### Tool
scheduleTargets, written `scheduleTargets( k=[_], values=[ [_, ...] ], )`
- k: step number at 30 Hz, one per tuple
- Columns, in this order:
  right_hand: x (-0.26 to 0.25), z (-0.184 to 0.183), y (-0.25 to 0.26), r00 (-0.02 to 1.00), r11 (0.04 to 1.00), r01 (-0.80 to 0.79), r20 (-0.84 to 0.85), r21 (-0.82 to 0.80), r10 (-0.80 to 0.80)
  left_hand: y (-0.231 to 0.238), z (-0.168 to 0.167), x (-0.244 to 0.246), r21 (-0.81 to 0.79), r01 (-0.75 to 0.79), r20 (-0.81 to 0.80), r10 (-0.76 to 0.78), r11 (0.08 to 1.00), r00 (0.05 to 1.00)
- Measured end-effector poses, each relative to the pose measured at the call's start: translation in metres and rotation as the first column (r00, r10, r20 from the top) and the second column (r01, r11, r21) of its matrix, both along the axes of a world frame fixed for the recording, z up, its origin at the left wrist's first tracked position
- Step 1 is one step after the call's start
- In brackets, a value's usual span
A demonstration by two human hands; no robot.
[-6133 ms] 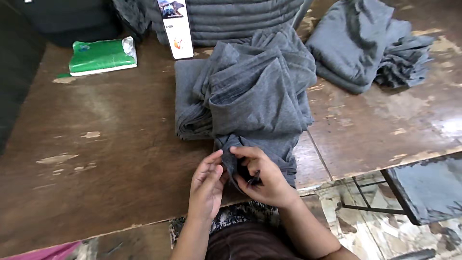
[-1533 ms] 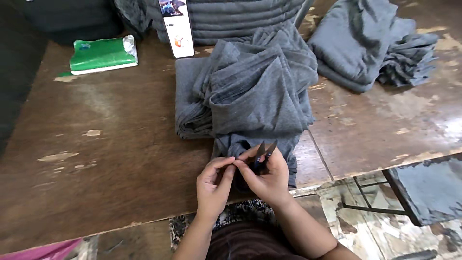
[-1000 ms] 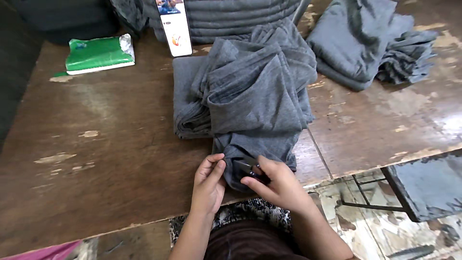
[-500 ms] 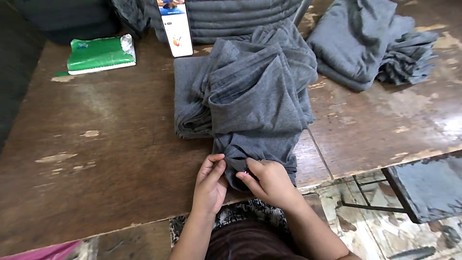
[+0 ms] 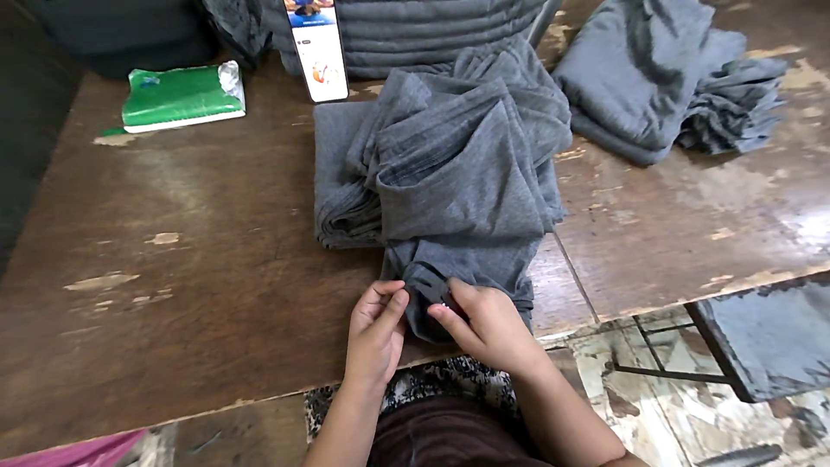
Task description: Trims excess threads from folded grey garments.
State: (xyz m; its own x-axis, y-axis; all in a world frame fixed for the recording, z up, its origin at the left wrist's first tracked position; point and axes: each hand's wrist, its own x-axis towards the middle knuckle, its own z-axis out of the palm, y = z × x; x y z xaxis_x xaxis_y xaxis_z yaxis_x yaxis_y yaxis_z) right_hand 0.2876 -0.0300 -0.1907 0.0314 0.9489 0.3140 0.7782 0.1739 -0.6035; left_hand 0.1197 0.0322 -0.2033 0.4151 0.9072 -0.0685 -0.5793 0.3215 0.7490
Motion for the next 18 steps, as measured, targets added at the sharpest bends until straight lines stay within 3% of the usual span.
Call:
scheduleTargets(
  k=[2, 4, 6, 8, 12, 15, 18],
  values=[
    [0.005, -0.004, -0.004, 0.996, 0.997, -0.061, -0.061, 0.055, 0.064, -0.001, 0.002, -0.001, -0.006, -0.015, -0.028, 0.015, 1.000, 0.999],
    [0.012, 0.000, -0.015, 0.952, 0.959, -0.279, -0.118, 0.048, 0.283, -0.002, 0.005, -0.003, 0.002, -0.035, -0.063, 0.035, 0.999, 0.997],
    [0.020, 0.010, -0.026, 0.797, 0.814, -0.581, -0.209, -0.008, 0.567, -0.003, 0.004, -0.005, 0.020, -0.053, -0.026, 0.054, 0.998, 0.998],
    [0.022, 0.017, -0.034, 0.665, 0.686, -0.727, -0.285, -0.035, 0.690, -0.003, 0.002, -0.006, 0.051, -0.062, 0.015, 0.061, 0.997, 0.998],
    [0.021, 0.019, -0.031, 0.906, 0.916, -0.400, -0.147, 0.014, 0.398, -0.003, 0.001, -0.004, 0.152, 0.002, -0.006, -0.001, 0.988, 1.000],
    [0.018, 0.010, -0.018, 0.948, 0.969, -0.241, -0.199, 0.058, 0.248, -0.006, 0.000, 0.003, 0.110, -0.114, -0.070, 0.122, 0.987, 0.990],
    [0.007, -0.005, -0.011, 0.987, 0.996, -0.083, -0.134, 0.044, 0.088, -0.006, -0.003, 0.007, 0.115, -0.210, -0.088, 0.221, 0.971, 0.971]
  ],
)
